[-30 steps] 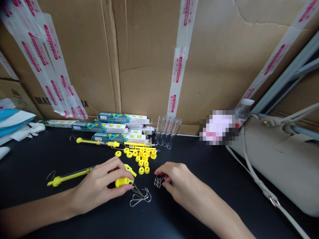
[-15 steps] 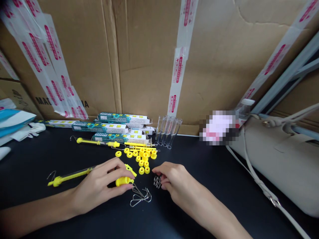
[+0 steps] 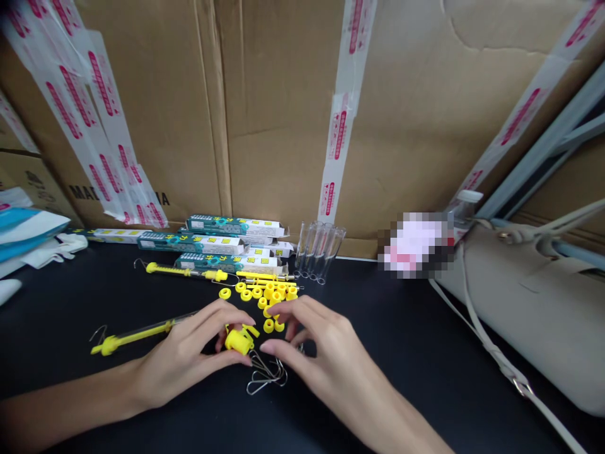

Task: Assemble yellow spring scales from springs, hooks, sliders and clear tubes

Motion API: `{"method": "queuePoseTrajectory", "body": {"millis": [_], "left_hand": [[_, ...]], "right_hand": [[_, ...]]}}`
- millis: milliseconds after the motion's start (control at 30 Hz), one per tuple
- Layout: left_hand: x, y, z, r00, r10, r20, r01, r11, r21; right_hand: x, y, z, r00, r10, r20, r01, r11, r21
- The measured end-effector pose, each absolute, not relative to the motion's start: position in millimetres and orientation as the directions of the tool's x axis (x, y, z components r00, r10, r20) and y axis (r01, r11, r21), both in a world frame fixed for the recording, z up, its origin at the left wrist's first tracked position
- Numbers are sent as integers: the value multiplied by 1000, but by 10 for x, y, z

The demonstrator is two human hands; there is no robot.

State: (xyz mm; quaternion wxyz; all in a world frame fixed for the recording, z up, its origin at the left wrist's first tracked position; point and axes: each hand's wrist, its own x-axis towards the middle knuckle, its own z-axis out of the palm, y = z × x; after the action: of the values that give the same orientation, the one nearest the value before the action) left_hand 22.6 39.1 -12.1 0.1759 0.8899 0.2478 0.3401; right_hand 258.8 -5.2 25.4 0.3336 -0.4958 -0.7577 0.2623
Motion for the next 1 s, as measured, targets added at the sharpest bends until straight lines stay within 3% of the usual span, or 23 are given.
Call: {"method": "queuePoseTrajectory", "body": {"millis": [100, 233, 367, 500, 667, 833, 1000], "left_hand": [[211, 386, -102, 658, 520, 545, 280, -840, 464], [197, 380, -70, 689, 447, 570, 211, -877, 433], [209, 372, -105, 662, 465, 588, 216, -869, 445], [163, 381, -135, 588, 508, 629, 340, -861, 377], [-91, 479, -60, 556, 485, 675, 555, -821, 133], [-316, 625, 7, 632, 465, 620, 706, -676, -212], [-323, 628, -28, 648, 541, 537, 754, -555, -351]], "right_hand": [[2338, -123, 170, -237, 934, 268, 477, 352, -805], [2152, -176, 29, -266, 929, 258, 450, 356, -819], [2202, -150, 39, -250, 918, 306, 496, 393, -774], [2434, -33, 113, -159, 904, 398, 615, 405, -676], [2726, 184, 64, -149, 872, 467, 783, 392, -483], [2766, 292, -67, -153, 892, 425, 755, 383, -532], [2720, 283, -100, -187, 889, 419, 733, 410, -543]]}}
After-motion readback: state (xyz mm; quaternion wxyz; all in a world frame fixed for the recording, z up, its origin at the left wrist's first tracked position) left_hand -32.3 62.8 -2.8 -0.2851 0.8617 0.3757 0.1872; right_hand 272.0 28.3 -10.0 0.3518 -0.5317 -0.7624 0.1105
